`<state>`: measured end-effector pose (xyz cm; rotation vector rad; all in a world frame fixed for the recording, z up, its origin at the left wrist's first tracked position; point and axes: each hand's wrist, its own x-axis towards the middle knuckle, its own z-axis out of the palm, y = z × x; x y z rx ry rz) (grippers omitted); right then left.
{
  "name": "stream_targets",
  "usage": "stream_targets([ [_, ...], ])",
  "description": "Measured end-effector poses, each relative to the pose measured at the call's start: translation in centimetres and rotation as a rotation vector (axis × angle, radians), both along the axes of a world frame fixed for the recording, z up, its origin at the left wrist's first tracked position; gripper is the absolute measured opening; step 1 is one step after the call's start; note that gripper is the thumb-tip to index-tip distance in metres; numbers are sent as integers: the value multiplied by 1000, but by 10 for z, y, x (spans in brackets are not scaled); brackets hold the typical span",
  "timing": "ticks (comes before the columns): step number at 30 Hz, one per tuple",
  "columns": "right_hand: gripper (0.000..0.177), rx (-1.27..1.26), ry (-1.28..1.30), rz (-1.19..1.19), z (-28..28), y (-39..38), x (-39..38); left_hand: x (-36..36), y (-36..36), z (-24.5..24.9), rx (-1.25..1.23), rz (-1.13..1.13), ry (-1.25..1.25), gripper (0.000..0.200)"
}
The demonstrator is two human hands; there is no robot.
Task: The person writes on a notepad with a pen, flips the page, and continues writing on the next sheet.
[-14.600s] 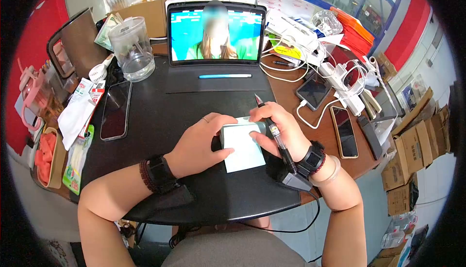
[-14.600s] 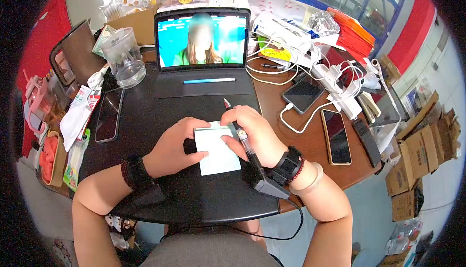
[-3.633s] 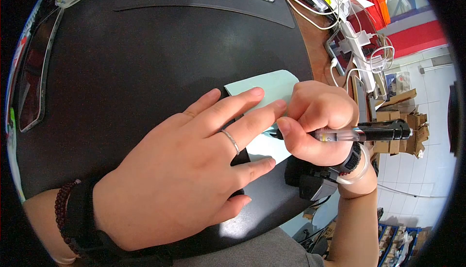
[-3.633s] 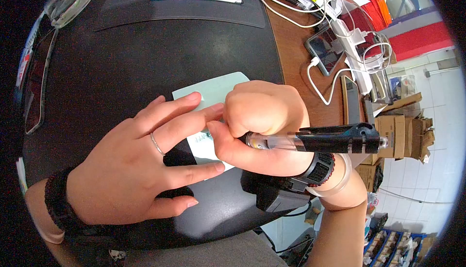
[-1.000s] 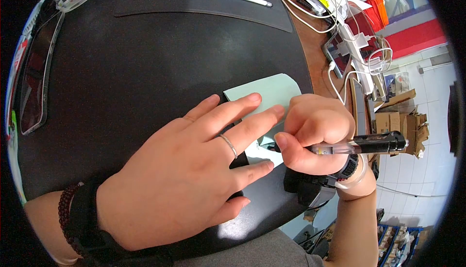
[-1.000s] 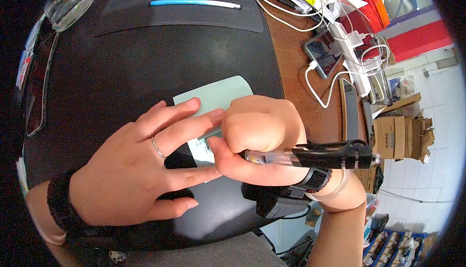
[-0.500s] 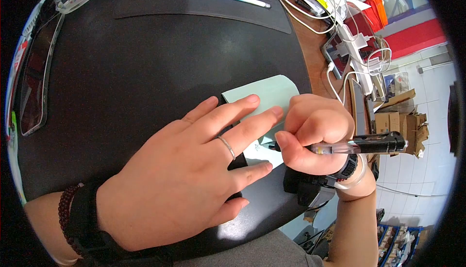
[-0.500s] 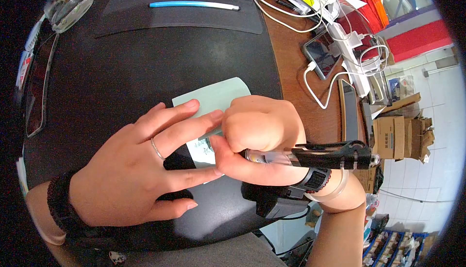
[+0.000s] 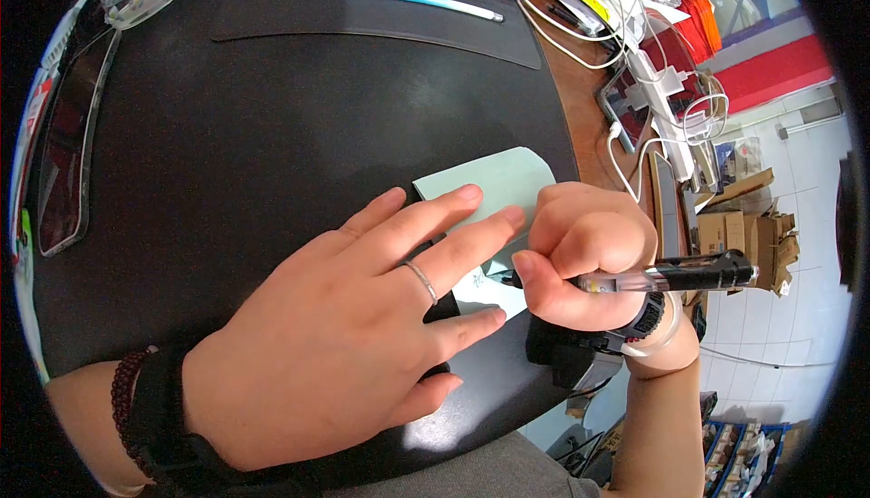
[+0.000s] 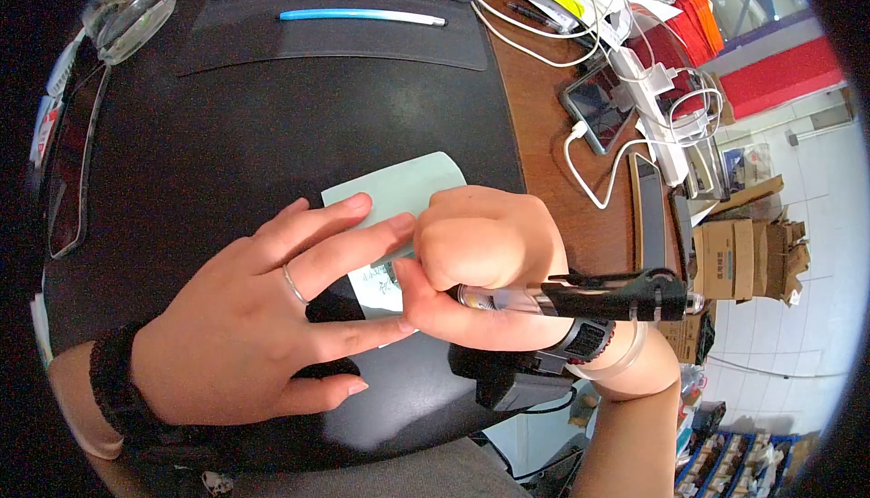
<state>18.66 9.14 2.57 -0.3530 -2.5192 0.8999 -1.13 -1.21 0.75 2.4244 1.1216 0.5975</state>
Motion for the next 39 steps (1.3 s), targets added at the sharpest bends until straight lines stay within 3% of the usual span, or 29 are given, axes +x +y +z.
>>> stream_targets([
  [24, 27, 15, 72, 55, -4, 3, 2, 1, 0, 2, 0, 3, 25, 45],
  [26, 26, -76, 60, 10, -6, 1, 5, 2, 0, 2, 15, -1, 36, 45],
  [32, 21, -8, 117, 6, -5, 7, 6, 4, 1, 5, 22, -15, 52, 49],
  [34, 30, -1, 121, 12, -4, 4, 5, 5, 2, 11, 2, -2, 103, 50],
  [39, 32, -57, 151, 23, -10, 6, 8, 8, 3, 15, -24, -3, 161, 49],
])
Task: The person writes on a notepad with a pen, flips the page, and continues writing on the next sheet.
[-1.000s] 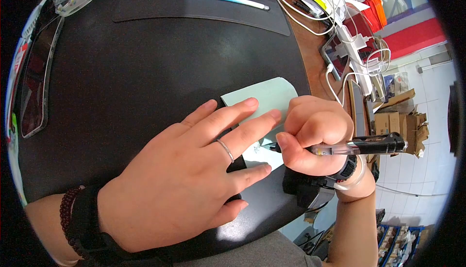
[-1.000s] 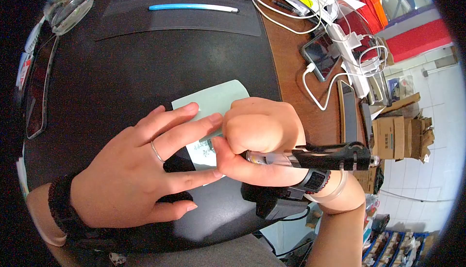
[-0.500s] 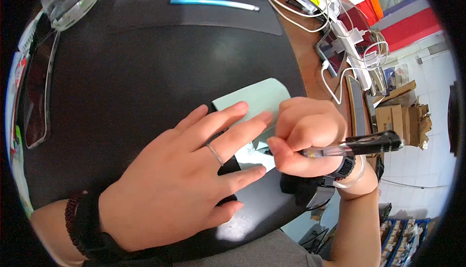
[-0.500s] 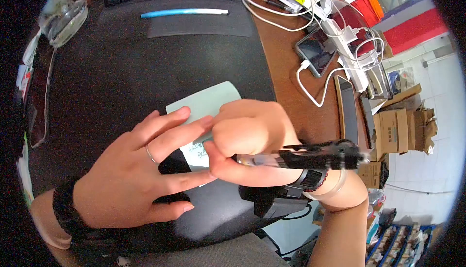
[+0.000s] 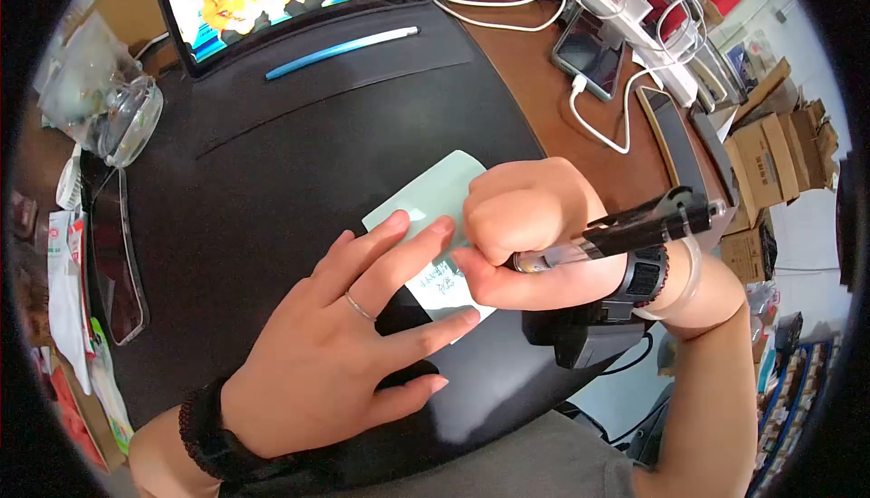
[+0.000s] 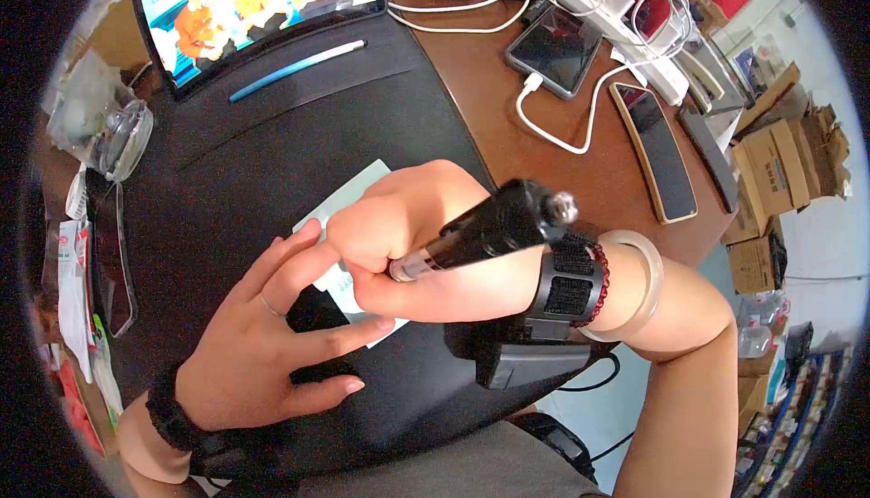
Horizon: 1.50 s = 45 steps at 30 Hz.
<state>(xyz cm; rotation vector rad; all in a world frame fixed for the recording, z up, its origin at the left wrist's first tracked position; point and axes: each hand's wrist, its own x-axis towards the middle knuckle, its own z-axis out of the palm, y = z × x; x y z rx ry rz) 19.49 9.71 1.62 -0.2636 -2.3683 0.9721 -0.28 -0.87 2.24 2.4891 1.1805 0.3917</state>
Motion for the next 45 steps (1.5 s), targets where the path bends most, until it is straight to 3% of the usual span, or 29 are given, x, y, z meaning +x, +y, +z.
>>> stream_targets([
  [2, 18, -9, -29, -25, -1, 0, 1, 0, 0, 0, -2, 1, 8, 49],
  [36, 19, -21, -9, -29, -3, 2, 1, 0, -1, -1, 7, 19, 5, 49],
  [38, 31, 16, 11, -27, -2, 2, 0, 0, -1, -1, 3, 21, 2, 49],
  [45, 31, 16, -11, -1, -1, 3, 1, 0, -1, -1, 6, 21, 4, 49],
])
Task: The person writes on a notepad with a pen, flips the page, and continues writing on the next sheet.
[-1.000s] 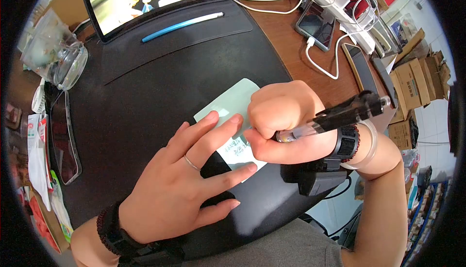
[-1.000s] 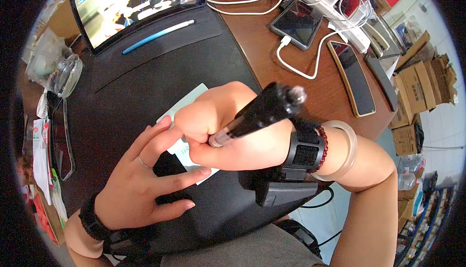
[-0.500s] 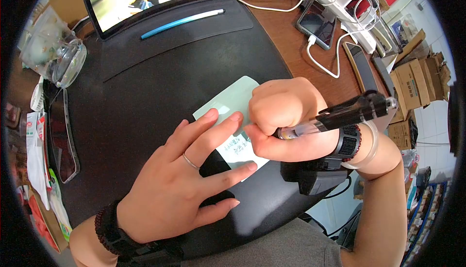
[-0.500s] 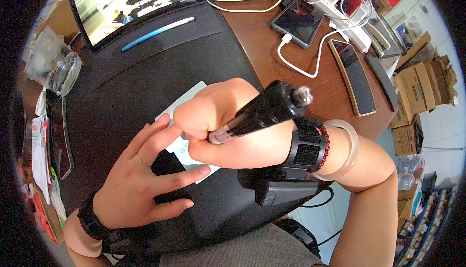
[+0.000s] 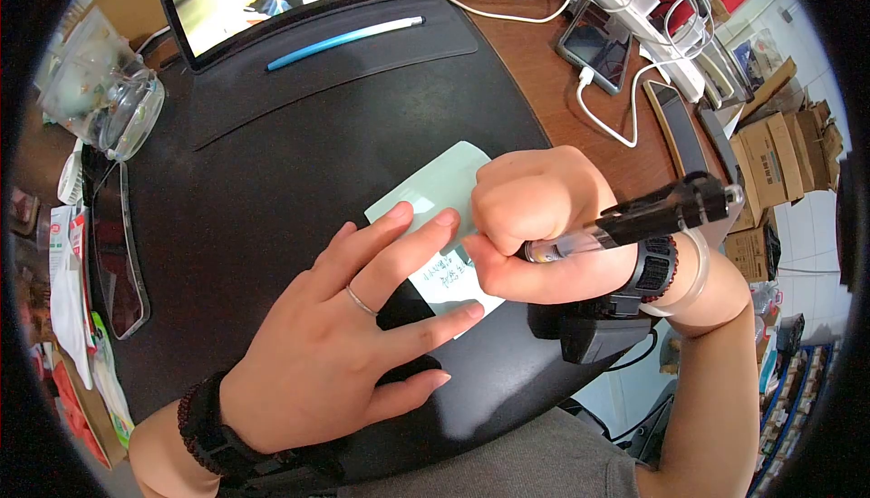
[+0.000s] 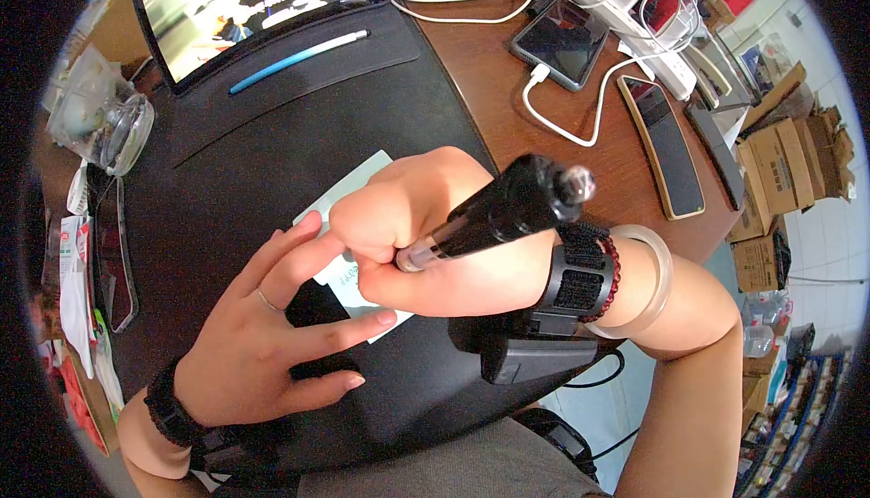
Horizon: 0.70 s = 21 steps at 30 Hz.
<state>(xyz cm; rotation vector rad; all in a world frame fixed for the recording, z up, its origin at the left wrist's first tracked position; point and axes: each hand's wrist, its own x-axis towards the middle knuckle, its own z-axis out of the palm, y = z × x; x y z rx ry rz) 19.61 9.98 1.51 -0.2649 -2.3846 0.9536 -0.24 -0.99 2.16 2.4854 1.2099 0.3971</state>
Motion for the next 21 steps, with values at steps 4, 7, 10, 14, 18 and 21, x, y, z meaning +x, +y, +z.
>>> stream_targets([
  [4, 31, 16, 4, -4, -1, 0, 0, -1, 0, 0, -3, -5, 10, 49],
  [7, 31, 21, 38, -17, -3, 2, 0, 0, 1, 0, 10, -6, 8, 49],
  [10, 26, 36, 27, -39, -3, 2, 0, 0, 0, -1, 6, -5, 14, 49],
  [14, 21, 33, 5, -43, -3, 1, 0, 0, 0, 0, -6, -3, 13, 49],
  [18, 22, 36, 51, -53, -3, 1, -1, 0, 0, 0, -6, -2, 19, 49],
  [21, 22, 36, -24, -54, -2, 1, 1, 0, 0, 0, -6, -2, 20, 49],
])
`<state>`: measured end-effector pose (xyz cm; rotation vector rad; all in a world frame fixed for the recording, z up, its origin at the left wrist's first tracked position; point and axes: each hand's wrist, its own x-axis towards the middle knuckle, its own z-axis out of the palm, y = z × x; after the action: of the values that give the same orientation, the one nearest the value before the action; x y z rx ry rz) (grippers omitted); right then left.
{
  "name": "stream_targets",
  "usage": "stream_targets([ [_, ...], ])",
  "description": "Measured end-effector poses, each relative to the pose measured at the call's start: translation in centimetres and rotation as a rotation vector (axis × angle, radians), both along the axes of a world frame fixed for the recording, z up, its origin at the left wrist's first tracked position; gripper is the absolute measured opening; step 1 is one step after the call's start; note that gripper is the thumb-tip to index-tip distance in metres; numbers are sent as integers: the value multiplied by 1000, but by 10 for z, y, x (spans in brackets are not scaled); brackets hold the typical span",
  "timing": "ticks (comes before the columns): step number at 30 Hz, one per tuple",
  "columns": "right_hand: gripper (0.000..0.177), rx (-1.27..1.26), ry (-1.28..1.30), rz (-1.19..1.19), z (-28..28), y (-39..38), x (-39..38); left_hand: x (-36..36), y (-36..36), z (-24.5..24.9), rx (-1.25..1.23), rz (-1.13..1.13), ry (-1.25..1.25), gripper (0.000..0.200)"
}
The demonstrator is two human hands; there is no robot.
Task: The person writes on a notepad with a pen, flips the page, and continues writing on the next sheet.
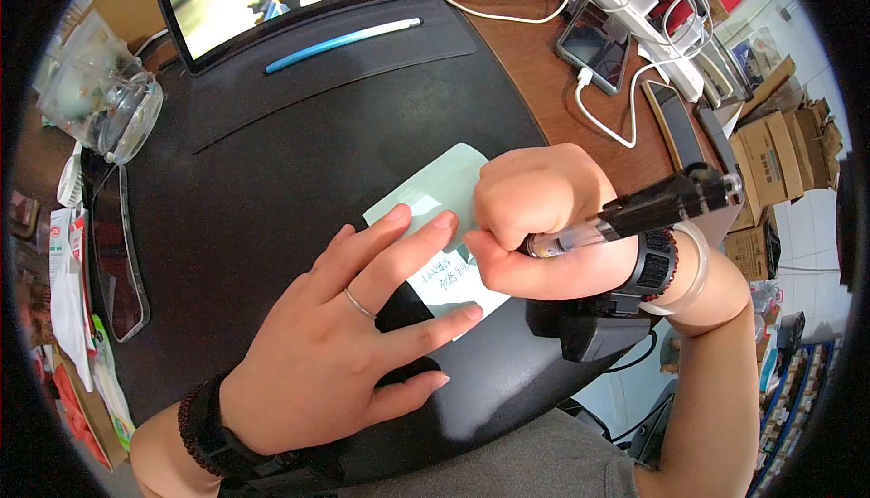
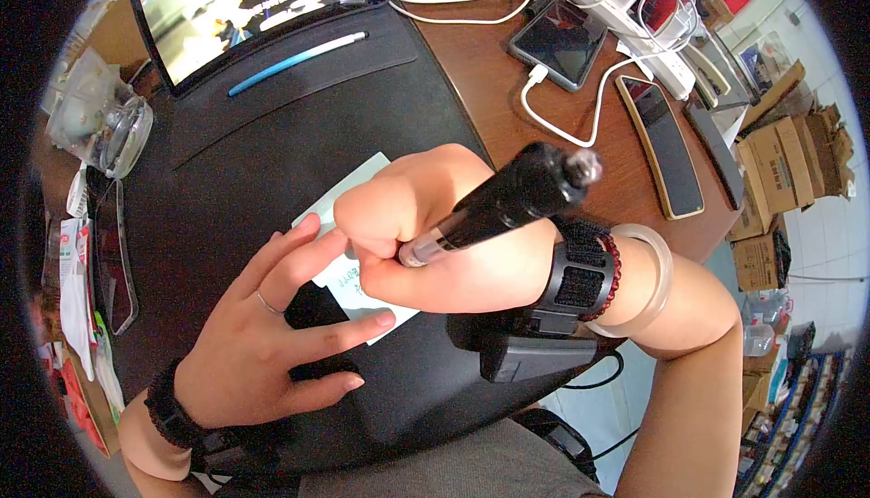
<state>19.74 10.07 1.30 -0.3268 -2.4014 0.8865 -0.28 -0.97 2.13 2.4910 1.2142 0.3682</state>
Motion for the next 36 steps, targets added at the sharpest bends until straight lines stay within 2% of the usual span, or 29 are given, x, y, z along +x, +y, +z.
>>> stream_targets([
  [36, 23, -7, 25, -9, 0, 1, 0, 0, 0, 0, 0, -6, -16, 50],
])
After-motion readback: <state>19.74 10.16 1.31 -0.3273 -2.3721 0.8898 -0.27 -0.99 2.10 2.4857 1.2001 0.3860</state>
